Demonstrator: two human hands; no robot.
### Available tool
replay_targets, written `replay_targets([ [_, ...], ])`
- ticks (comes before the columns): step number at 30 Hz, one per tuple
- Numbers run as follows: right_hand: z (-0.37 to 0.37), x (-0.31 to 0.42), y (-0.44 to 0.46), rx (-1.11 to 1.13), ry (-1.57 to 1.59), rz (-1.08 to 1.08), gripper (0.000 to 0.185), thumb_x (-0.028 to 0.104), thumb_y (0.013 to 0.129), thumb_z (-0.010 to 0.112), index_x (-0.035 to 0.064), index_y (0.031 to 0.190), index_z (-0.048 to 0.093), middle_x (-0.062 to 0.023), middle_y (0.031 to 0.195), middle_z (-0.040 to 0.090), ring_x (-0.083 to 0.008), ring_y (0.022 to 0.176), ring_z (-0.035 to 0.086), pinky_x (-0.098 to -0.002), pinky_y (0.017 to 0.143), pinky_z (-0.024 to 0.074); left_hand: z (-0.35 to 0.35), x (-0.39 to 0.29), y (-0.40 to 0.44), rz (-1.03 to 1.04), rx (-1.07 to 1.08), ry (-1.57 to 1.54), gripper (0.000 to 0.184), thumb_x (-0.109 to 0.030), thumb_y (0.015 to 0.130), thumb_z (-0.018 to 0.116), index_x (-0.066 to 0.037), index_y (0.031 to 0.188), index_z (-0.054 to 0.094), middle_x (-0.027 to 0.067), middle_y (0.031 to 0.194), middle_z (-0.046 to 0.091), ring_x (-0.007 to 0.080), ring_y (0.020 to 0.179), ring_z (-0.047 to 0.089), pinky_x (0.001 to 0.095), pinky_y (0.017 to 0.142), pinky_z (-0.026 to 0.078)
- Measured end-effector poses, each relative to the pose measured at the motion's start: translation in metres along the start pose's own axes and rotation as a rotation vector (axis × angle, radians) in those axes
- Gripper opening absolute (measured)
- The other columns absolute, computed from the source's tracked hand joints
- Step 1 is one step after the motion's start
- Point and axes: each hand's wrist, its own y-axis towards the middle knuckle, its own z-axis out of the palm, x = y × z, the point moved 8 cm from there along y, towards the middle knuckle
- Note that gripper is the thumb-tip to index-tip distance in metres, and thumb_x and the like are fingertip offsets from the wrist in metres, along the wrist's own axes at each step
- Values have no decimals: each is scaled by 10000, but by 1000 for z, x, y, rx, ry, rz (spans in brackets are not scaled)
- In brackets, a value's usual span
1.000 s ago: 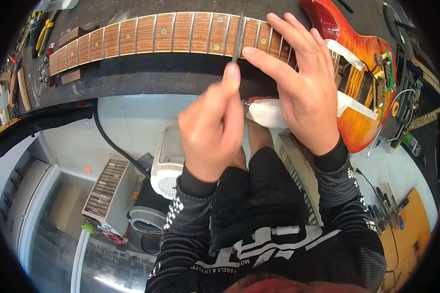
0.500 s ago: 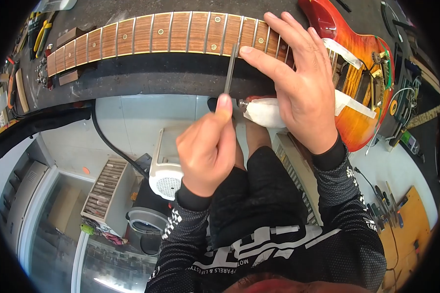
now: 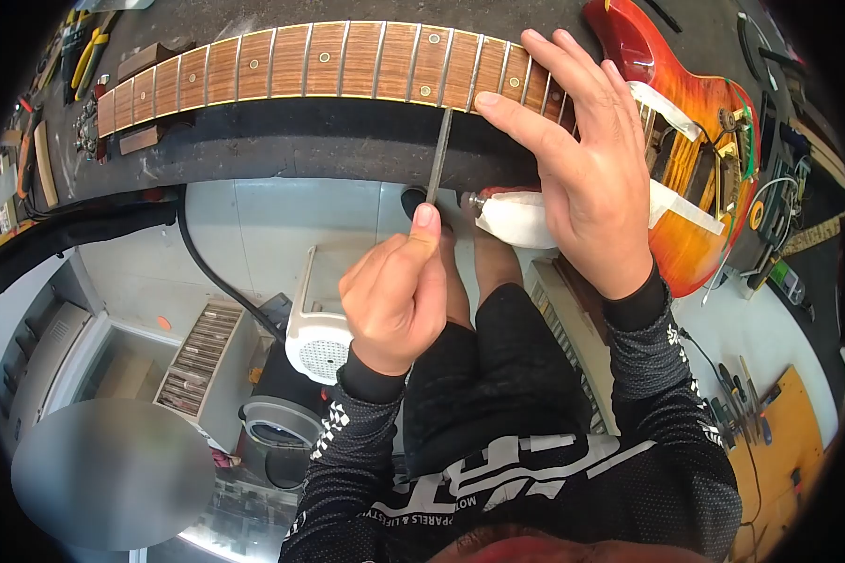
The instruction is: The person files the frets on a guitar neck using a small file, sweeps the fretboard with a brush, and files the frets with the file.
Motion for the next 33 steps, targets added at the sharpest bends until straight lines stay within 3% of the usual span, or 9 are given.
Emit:
replay_targets([
  [4, 0, 0, 0, 6, 1, 1, 613, -93, 885, 647, 251, 1365, 810, -154, 1617, 630, -400, 1540, 556, -596, 1292, 365, 4, -2, 5, 24, 42, 31, 330, 214, 954, 720, 60, 1245, 744, 165, 834, 766, 173, 614, 672, 270, 620, 522],
  [13, 1, 0, 1, 9, 4, 9, 561, -39, 917, 657, 265, 1361, 814, -151, 1619, 628, -399, 1536, 560, -594, 1292, 363, 28, 3, 65, -13, -70, -129, 324, 141, 1025, 713, 18, 1321, 761, 125, 885, 779, 52, 696, 593, 230, 635, 492],
  [18, 1, -2, 0, 18, 20, 20, 546, -25, 921, 665, 267, 1358, 812, -150, 1622, 626, -398, 1536, 560, -600, 1292, 363, 7, -6, 17, -64, 27, -15, 296, 144, 1024, 712, 30, 1291, 771, 128, 880, 772, 62, 698, 605, 239, 647, 499],
  [23, 1, -2, 0, 14, 11, 25, 539, -15, 919, 672, 266, 1358, 811, -151, 1620, 626, -398, 1536, 558, -604, 1289, 365, 29, 1, 76, -16, -43, -128, 260, 113, 1052, 694, 32, 1292, 754, 68, 848, 685, 53, 694, 534, 224, 615, 440],
  [25, 1, -2, 2, 13, 13, 18, 537, -11, 919, 674, 265, 1359, 810, -152, 1619, 626, -399, 1535, 558, -604, 1289, 366, 23, -3, 68, -64, -5, -73, 444, 153, 948, 708, 1, 1363, 754, 136, 719, 580, 266, 568, 591, 368, 569, 496],
  [28, 1, -3, 1, 18, 31, 18, 530, -1, 922, 677, 264, 1362, 807, -155, 1619, 626, -402, 1533, 559, -606, 1286, 369, 5, -12, 26, -47, 9, -18, 493, 168, 920, 723, 19, 1389, 753, 131, 716, 615, 264, 549, 595, 361, 575, 509],
  [31, 1, -2, 1, 22, 30, 24, 520, 9, 926, 683, 264, 1362, 806, -155, 1618, 626, -404, 1531, 561, -609, 1283, 371, 10, -7, 33, -105, 84, -6, 348, 153, 1013, 709, 36, 1337, 762, 69, 743, 653, 55, 638, 546, 242, 602, 459],
  [33, 1, -2, 1, 14, 28, 27, 513, 14, 926, 688, 264, 1359, 806, -154, 1617, 627, -404, 1533, 559, -611, 1283, 370, 24, -2, 72, -63, 19, -71, 337, 105, 1043, 713, -7, 1357, 758, 63, 841, 692, 56, 681, 542, 236, 624, 467],
])
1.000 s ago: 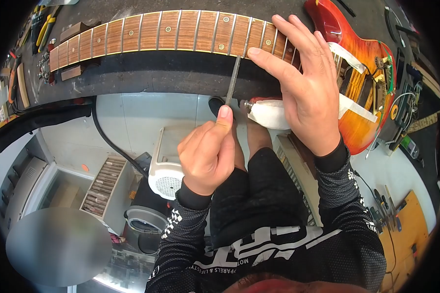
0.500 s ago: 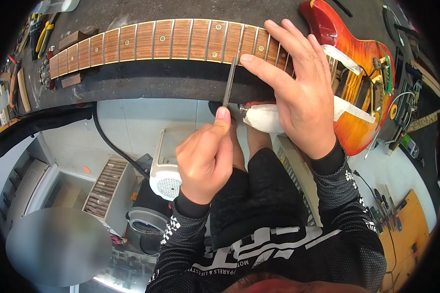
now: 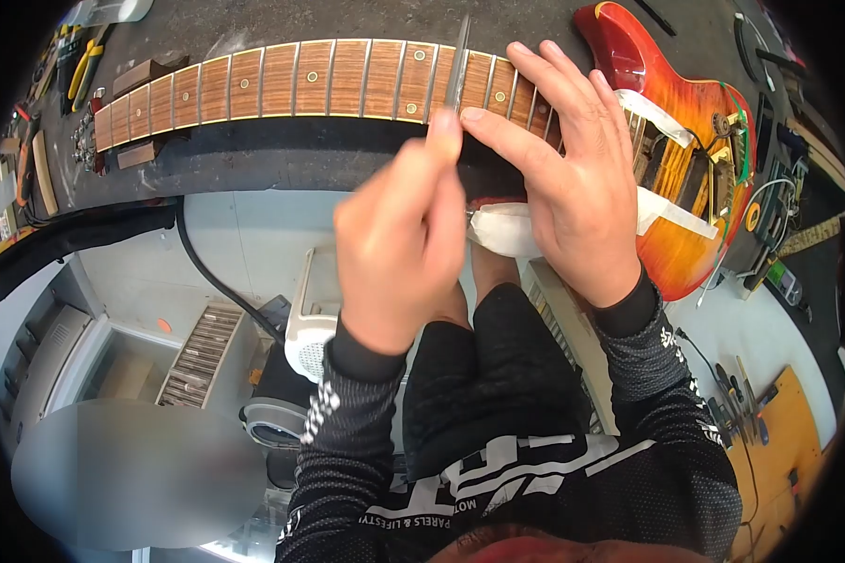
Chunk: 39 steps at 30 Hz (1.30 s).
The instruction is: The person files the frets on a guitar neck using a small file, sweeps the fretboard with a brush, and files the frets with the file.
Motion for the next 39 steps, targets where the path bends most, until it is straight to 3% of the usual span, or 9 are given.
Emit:
replay_targets([
  [4, 0, 0, 1, -1, 6, -2, 501, 22, 926, 696, 264, 1352, 806, -152, 1617, 627, -402, 1534, 558, -613, 1283, 368, -8, -3, -24, 3, 10, 21, 544, 183, 926, 696, 8, 1441, 729, 146, 770, 640, 277, 592, 626, 368, 595, 526],
  [8, 0, -2, 0, -3, 1, -3, 488, 30, 927, 702, 262, 1343, 808, -151, 1617, 627, -401, 1536, 558, -612, 1284, 367, -18, -12, -38, 23, 17, 71, 537, 190, 912, 697, 34, 1424, 738, 141, 734, 630, 266, 563, 613, 371, 596, 532],
  [10, 0, 0, 1, -5, -5, 0, 487, 27, 929, 700, 262, 1342, 807, -149, 1617, 626, -402, 1536, 557, -611, 1284, 367, -4, -6, -8, -12, 22, 19, 354, 144, 1027, 694, 27, 1355, 755, 68, 769, 656, 66, 663, 543, 245, 616, 463],
  [13, -1, 1, 2, -3, -3, 12, 485, 28, 932, 699, 261, 1344, 806, -150, 1615, 626, -404, 1536, 557, -609, 1284, 368, 2, -2, 10, -10, -1, -13, 509, 175, 935, 694, 18, 1417, 735, 153, 745, 640, 299, 583, 634, 388, 598, 530],
  [19, 1, -2, 1, -11, 0, -12, 481, 35, 933, 702, 261, 1346, 806, -150, 1615, 624, -405, 1533, 559, -615, 1280, 374, -15, -11, -37, -34, 46, 59, 430, 154, 950, 700, 18, 1355, 742, 176, 825, 688, 310, 641, 679, 396, 607, 535],
  [32, 1, -1, 1, -15, 13, 6, 475, 23, 935, 696, 255, 1334, 804, -150, 1618, 621, -407, 1534, 558, -623, 1282, 368, 0, -7, 10, -9, 50, 25, 479, 157, 961, 687, 13, 1416, 719, 166, 810, 667, 303, 631, 669, 383, 611, 536],
  [33, 1, -1, 1, -11, 11, 10, 473, 21, 935, 695, 254, 1333, 804, -149, 1619, 619, -406, 1535, 557, -622, 1282, 367, 4, -5, 15, 1, 20, -6, 394, 144, 1002, 682, 18, 1373, 731, 127, 821, 666, 192, 661, 620, 317, 624, 505],
  [37, 0, -2, 2, -6, 22, 7, 463, 30, 940, 695, 250, 1332, 803, -149, 1621, 618, -404, 1539, 554, -622, 1284, 366, -13, -9, -28, -123, 90, 48, 442, 156, 961, 691, 26, 1380, 747, 179, 806, 692, 292, 615, 673, 370, 632, 555],
  [39, 1, -2, 1, -1, 28, 12, 462, 33, 942, 694, 252, 1334, 802, -148, 1621, 617, -405, 1540, 553, -624, 1284, 365, -16, -12, -35, -69, 65, 50, 348, 142, 1035, 674, 37, 1359, 745, 81, 749, 649, 78, 656, 565, 255, 626, 476],
])
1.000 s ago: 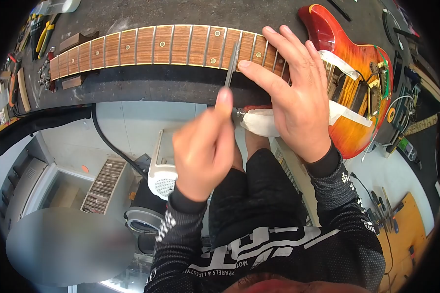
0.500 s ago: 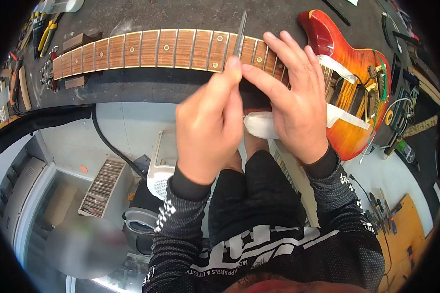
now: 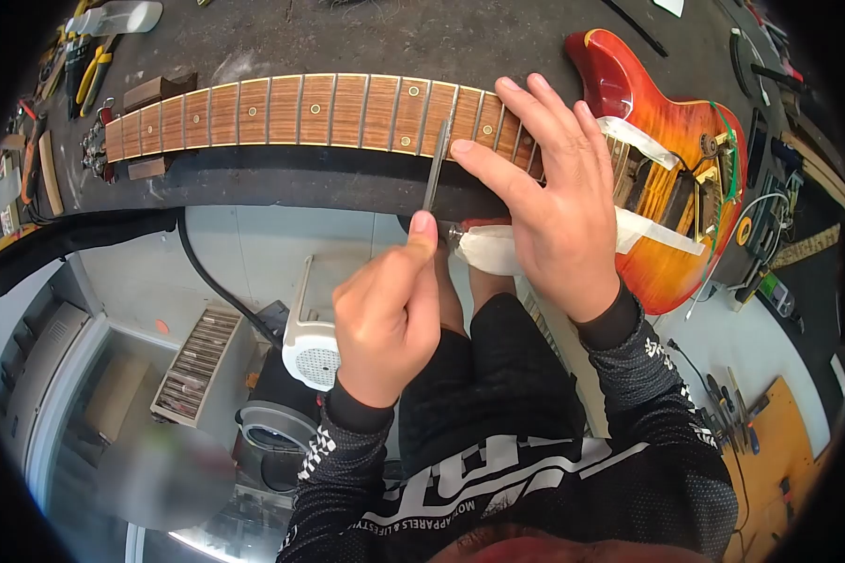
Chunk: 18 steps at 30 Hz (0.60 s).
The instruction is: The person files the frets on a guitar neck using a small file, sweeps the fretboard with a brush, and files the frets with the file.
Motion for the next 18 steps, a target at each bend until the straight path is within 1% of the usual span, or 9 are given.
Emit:
replay_targets([
  [1, 0, 0, 0, 3, 2, -1, 462, 34, 943, 694, 252, 1335, 802, -147, 1621, 617, -405, 1541, 552, -625, 1284, 365, 0, -1, 3, -32, 18, 0, 344, 138, 1038, 673, 35, 1358, 746, 80, 751, 646, 74, 655, 558, 254, 621, 469],
  [4, 2, 0, -1, -27, -37, -9, 483, 113, 899, 727, 283, 1348, 783, -126, 1612, 609, -378, 1536, 550, -611, 1278, 381, 15, -2, 58, 42, -24, -43, 321, 127, 1047, 672, 35, 1345, 745, 82, 750, 649, 71, 648, 544, 254, 613, 460],
  [7, 2, 0, -1, -17, -40, -18, 487, 112, 904, 724, 281, 1358, 777, -126, 1612, 605, -376, 1537, 550, -614, 1275, 386, 8, -1, 37, -6, -22, -48, 386, 144, 967, 694, 55, 1339, 754, 166, 813, 704, 289, 616, 676, 371, 627, 549],
  [8, 2, -1, -1, -25, -33, -28, 490, 112, 903, 724, 280, 1361, 776, -127, 1614, 603, -377, 1537, 549, -614, 1276, 384, 3, -3, 19, -77, 37, 29, 379, 148, 967, 691, 54, 1328, 757, 170, 814, 708, 288, 623, 686, 372, 626, 550],
  [9, 3, -2, -2, -31, -26, -35, 493, 112, 903, 725, 280, 1364, 774, -128, 1615, 602, -378, 1537, 549, -615, 1277, 383, -1, -3, 6, 2, -26, -8, 377, 151, 967, 688, 56, 1325, 758, 173, 814, 707, 287, 624, 689, 372, 622, 546],
  [11, 2, -2, -3, -31, -21, -36, 499, 109, 899, 728, 279, 1366, 773, -129, 1617, 600, -379, 1539, 548, -616, 1279, 380, -2, -5, 9, -11, -12, -5, 387, 154, 968, 684, 53, 1334, 755, 172, 809, 702, 285, 618, 682, 371, 614, 540],
  [14, 1, 0, -2, -28, -24, -18, 504, 103, 891, 733, 277, 1363, 774, -130, 1618, 600, -380, 1541, 544, -617, 1281, 377, 11, -4, 56, 6, -28, -46, 395, 153, 968, 682, 46, 1342, 753, 175, 813, 706, 286, 623, 684, 367, 608, 534],
  [17, 1, 0, -1, -21, -17, -18, 504, 100, 891, 733, 279, 1361, 775, -129, 1618, 601, -380, 1544, 541, -617, 1282, 376, 8, -3, 39, -24, 3, -10, 404, 150, 970, 680, 40, 1352, 752, 169, 804, 694, 287, 625, 682, 372, 605, 534],
  [18, 1, -1, -1, -17, -16, -20, 505, 102, 892, 733, 280, 1362, 775, -128, 1618, 601, -380, 1545, 540, -617, 1282, 376, 3, -5, 21, -48, 15, 23, 407, 143, 977, 681, 40, 1364, 749, 156, 782, 667, 287, 614, 669, 377, 607, 540],
])
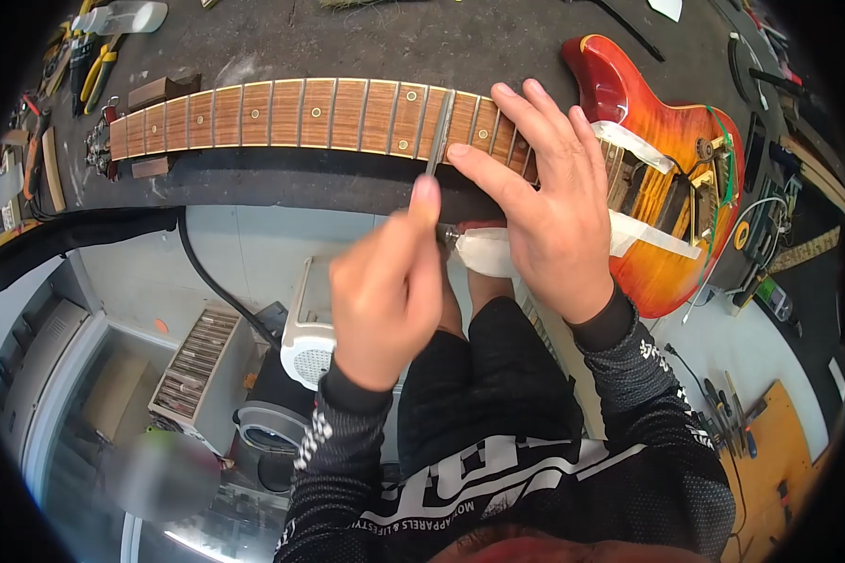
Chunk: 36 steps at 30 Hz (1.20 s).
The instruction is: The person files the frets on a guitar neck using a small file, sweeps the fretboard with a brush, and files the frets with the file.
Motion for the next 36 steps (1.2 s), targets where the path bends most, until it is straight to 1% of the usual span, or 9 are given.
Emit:
replay_targets([
  [8, 1, 0, 0, -10, -10, -5, 505, 108, 893, 740, 284, 1366, 777, -128, 1621, 600, -380, 1540, 544, -619, 1280, 375, 9, 3, 32, 61, -57, -58, 310, 132, 969, 699, 46, 1259, 765, 211, 861, 751, 315, 710, 771, 398, 636, 569],
  [11, 1, -2, -1, -9, -6, -8, 487, 124, 906, 733, 278, 1366, 780, -130, 1625, 598, -380, 1538, 546, -618, 1279, 377, 0, 9, -23, -37, 17, 4, 330, 132, 964, 708, 41, 1276, 764, 201, 873, 749, 317, 696, 753, 399, 637, 567],
  [12, 1, -2, -1, -7, -6, -8, 482, 132, 911, 730, 277, 1367, 780, -130, 1627, 598, -381, 1538, 546, -617, 1278, 377, -4, 9, -32, 63, -64, -16, 365, 141, 957, 708, 39, 1304, 763, 179, 842, 724, 308, 662, 713, 382, 628, 554],
  [16, 0, 0, -1, -17, -14, -14, 501, 130, 889, 753, 273, 1369, 781, -134, 1628, 600, -390, 1541, 543, -615, 1279, 375, 7, 8, 11, 22, 9, -25, 416, 145, 971, 681, 4, 1358, 742, 175, 841, 710, 316, 664, 707, 385, 624, 551],
  [17, 1, 1, -2, -19, -20, -13, 512, 124, 880, 762, 273, 1370, 781, -134, 1627, 601, -391, 1542, 543, -615, 1280, 374, 13, 12, 21, 98, -80, -110, 437, 140, 973, 674, -15, 1378, 732, 169, 835, 701, 325, 654, 690, 392, 622, 547],
  [19, 1, 0, -1, -28, -26, -23, 535, 112, 860, 781, 272, 1371, 779, -134, 1626, 603, -394, 1543, 542, -614, 1282, 372, 10, 10, 10, 93, -86, -62, 272, 128, 1039, 680, 45, 1289, 747, 115, 818, 696, 96, 645, 579, 265, 592, 459],
  [23, -3, 3, 0, 2, -5, -5, 560, 96, 844, 797, 269, 1376, 774, -135, 1618, 610, -395, 1539, 549, -618, 1283, 371, 0, 18, -49, 152, -78, 29, 296, 165, 983, 720, 62, 1258, 753, 157, 876, 763, 159, 627, 653, 295, 585, 496],
  [31, -7, -4, -3, -53, 144, -20, 447, 17, 932, 726, 175, 1349, 767, -133, 1583, 635, -413, 1552, 532, -640, 1293, 338, -4, 17, -59, 162, -97, 13, 353, 159, 933, 765, 60, 1272, 746, 196, 1021, 830, 209, 668, 731, 301, 646, 570],
  [36, -31, 7, -1, -20, 269, 20, 257, 78, 964, 736, 108, 1211, 800, -106, 1358, 737, -411, 1459, 570, -626, 1275, 328, -4, 0, -49, 311, -98, -233, 510, 148, 854, 797, 33, 1349, 747, 100, 793, 694, 242, 595, 646, 351, 566, 524],
])
